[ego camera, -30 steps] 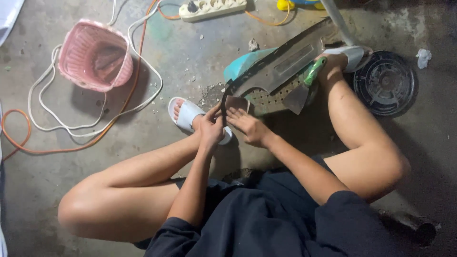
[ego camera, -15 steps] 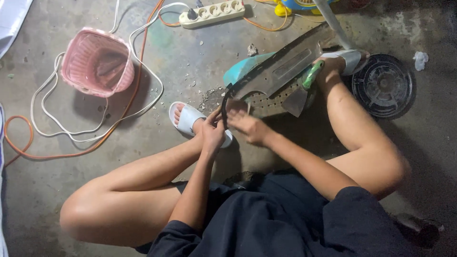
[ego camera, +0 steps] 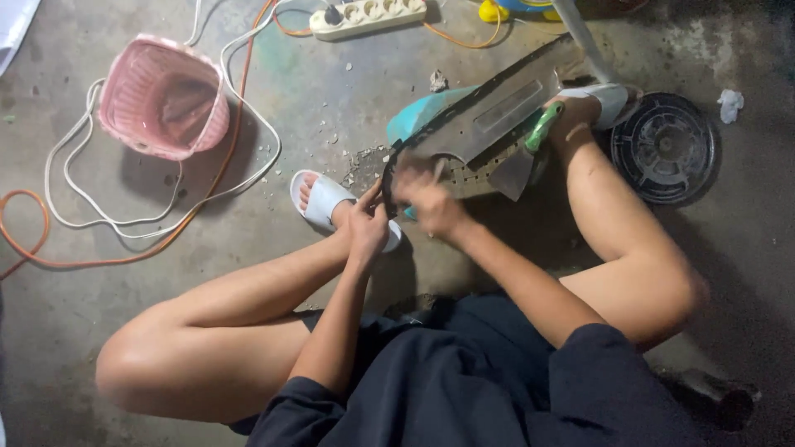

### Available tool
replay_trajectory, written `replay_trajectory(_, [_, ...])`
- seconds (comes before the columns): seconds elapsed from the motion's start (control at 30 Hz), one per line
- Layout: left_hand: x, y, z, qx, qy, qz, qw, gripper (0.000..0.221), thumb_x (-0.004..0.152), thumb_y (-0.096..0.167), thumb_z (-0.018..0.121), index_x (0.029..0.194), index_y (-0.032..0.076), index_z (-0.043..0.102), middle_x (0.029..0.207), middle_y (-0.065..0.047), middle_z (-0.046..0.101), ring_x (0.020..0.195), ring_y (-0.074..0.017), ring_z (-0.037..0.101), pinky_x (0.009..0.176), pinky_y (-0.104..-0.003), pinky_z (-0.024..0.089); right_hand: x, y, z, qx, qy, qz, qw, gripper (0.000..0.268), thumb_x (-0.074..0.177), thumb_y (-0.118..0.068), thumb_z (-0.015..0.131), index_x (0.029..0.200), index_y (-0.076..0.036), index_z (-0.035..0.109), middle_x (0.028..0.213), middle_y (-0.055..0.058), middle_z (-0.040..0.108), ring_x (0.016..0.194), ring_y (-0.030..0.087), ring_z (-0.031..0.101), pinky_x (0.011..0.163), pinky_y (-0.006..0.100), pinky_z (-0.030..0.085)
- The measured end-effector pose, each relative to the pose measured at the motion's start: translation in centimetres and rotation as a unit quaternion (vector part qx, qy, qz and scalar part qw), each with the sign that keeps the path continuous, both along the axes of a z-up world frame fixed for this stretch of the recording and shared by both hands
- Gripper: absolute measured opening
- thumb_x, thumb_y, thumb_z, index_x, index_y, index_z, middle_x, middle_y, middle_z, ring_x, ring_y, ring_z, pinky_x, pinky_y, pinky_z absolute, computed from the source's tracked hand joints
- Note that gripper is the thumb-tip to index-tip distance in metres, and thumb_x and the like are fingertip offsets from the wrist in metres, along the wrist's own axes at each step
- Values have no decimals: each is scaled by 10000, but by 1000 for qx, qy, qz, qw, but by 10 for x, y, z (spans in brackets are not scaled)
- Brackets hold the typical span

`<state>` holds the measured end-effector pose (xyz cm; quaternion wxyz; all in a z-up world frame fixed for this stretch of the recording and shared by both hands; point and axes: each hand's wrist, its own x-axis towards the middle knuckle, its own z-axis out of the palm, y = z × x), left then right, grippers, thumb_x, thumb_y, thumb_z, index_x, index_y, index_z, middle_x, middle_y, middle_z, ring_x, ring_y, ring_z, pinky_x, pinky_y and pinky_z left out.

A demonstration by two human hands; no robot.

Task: Manually sanding a metal motorcycle part with sandpaper to smooth the surface.

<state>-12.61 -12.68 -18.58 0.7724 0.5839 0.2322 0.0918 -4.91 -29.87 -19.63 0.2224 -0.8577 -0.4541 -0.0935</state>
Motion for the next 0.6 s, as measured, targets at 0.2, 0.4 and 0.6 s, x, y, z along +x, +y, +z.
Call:
replay_trajectory(0.2, [-1, 1, 10, -1, 9, 5, 1000, 526, 893, -135, 543, 1383, 35, 633, 1100, -296, 721, 884, -270, 714, 712, -396, 654, 35, -19, 13, 0, 61, -38, 997, 405, 1045, -158, 518, 1441, -156, 603, 1497, 42, 589, 1441, 205, 472, 1243, 419, 294])
replay_trajectory(0.4, [1, -4, 28, -23, 10, 5, 1000, 527, 865, -144, 590, 1358, 35, 651, 1094, -324, 717, 898, -334, 749, 707, -417, 654, 1, -4, 28, 36, 50, 38, 997, 414, 963, -111, 585, 1356, -213, 663, 1385, 26, 672, 1355, 198, 563, 1226, 400, 347])
replay_trajectory(0.6, [1, 9, 6, -5, 35, -3, 999, 513, 854, -111, 621, 1334, 59, 676, 1081, -308, 723, 855, -272, 747, 690, -382, 641, -24, 1, 22, 9, 107, 43, 993, 600, 795, -44, 684, 1375, -193, 654, 1459, 37, 624, 1446, 224, 480, 1276, 412, 303])
